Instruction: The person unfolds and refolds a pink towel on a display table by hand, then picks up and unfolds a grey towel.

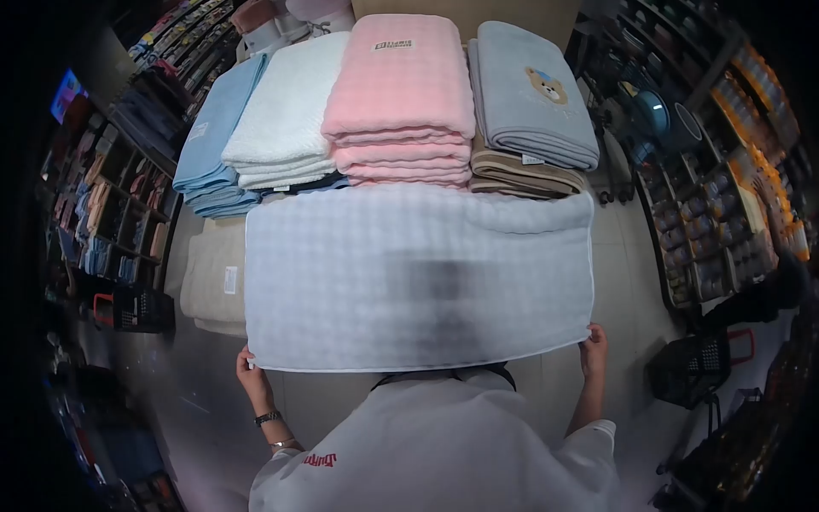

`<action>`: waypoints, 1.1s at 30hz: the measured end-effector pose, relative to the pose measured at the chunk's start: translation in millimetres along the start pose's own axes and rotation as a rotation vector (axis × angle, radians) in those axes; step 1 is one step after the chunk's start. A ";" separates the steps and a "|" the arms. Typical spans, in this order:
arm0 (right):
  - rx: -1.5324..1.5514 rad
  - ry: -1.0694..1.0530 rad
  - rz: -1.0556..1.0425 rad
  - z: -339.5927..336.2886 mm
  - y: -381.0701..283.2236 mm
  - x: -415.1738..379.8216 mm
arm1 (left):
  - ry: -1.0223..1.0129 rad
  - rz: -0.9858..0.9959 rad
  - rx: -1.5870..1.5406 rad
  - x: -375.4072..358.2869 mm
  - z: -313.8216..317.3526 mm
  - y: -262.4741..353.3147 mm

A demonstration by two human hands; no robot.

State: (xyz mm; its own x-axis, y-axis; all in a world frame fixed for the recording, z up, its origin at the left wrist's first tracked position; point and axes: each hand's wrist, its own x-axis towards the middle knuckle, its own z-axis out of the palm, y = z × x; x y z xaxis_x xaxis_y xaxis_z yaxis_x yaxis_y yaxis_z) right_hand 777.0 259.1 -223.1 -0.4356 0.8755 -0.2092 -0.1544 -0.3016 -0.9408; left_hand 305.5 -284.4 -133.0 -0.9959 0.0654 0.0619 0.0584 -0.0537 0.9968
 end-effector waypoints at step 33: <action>0.279 0.056 -1.114 123.5 -397.7 105.3 | 0.152 1.058 -0.105 180.2 135.6 330.6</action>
State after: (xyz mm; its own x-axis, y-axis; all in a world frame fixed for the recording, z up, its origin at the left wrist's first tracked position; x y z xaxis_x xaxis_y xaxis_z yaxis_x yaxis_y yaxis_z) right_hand 683.0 424.6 162.0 0.1043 0.7223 0.6836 -0.6232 0.5832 -0.5211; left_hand 154.6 -155.2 214.4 -0.4413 -0.1890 0.8772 0.8974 -0.0956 0.4308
